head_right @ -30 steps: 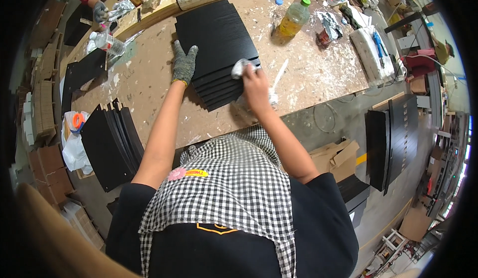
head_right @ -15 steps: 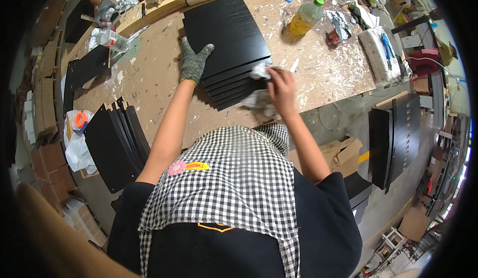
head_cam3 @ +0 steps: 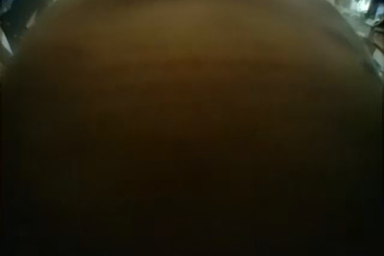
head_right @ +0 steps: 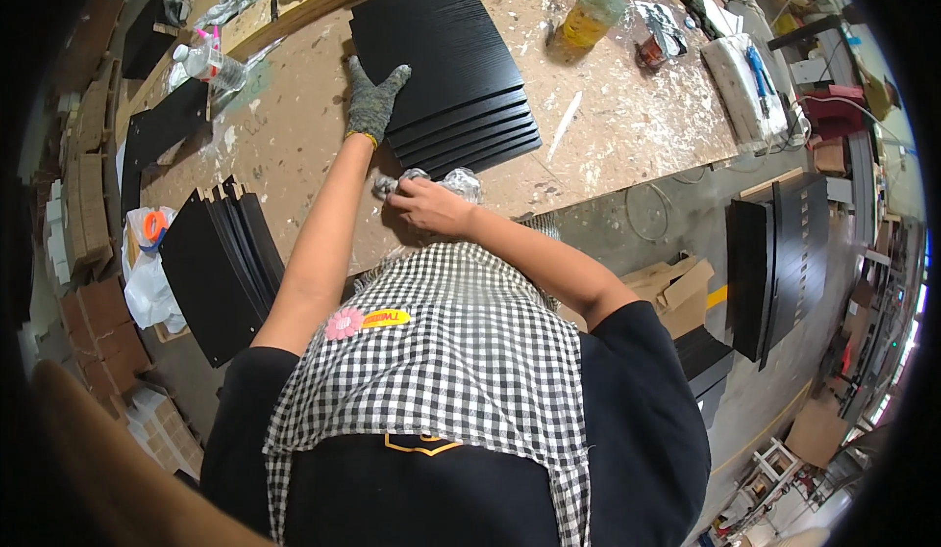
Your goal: The person is wiping black rectangular panels with a cloth and cleaning solution before stacking them.
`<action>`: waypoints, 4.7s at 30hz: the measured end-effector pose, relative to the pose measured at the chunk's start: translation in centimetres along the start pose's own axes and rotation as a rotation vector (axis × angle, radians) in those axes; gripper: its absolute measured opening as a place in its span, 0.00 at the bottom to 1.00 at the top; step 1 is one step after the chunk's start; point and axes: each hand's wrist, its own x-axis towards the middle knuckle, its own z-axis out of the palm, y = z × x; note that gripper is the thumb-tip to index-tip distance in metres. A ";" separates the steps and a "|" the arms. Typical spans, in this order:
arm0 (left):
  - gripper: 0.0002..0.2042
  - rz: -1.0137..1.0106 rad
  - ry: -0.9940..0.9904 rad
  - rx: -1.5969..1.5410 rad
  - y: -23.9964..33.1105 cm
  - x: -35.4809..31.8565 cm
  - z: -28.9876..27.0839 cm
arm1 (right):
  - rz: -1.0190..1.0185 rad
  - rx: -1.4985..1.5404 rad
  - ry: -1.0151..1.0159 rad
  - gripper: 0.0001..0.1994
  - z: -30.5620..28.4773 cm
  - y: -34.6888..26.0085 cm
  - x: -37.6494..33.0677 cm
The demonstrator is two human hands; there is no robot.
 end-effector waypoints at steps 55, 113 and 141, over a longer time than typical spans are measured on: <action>0.53 0.001 -0.012 0.040 -0.1 -0.4 -0.1 | 0.379 -0.057 0.231 0.17 -2.1 1.5 -8.1; 0.29 -0.223 -0.025 -0.790 0.4 -2.5 -1.2 | 1.008 0.016 0.404 0.27 -8.9 15.7 -2.7; 0.29 -0.217 -0.124 -0.740 3.8 -4.4 -1.0 | 1.394 0.993 0.740 0.28 -11.5 17.3 -7.8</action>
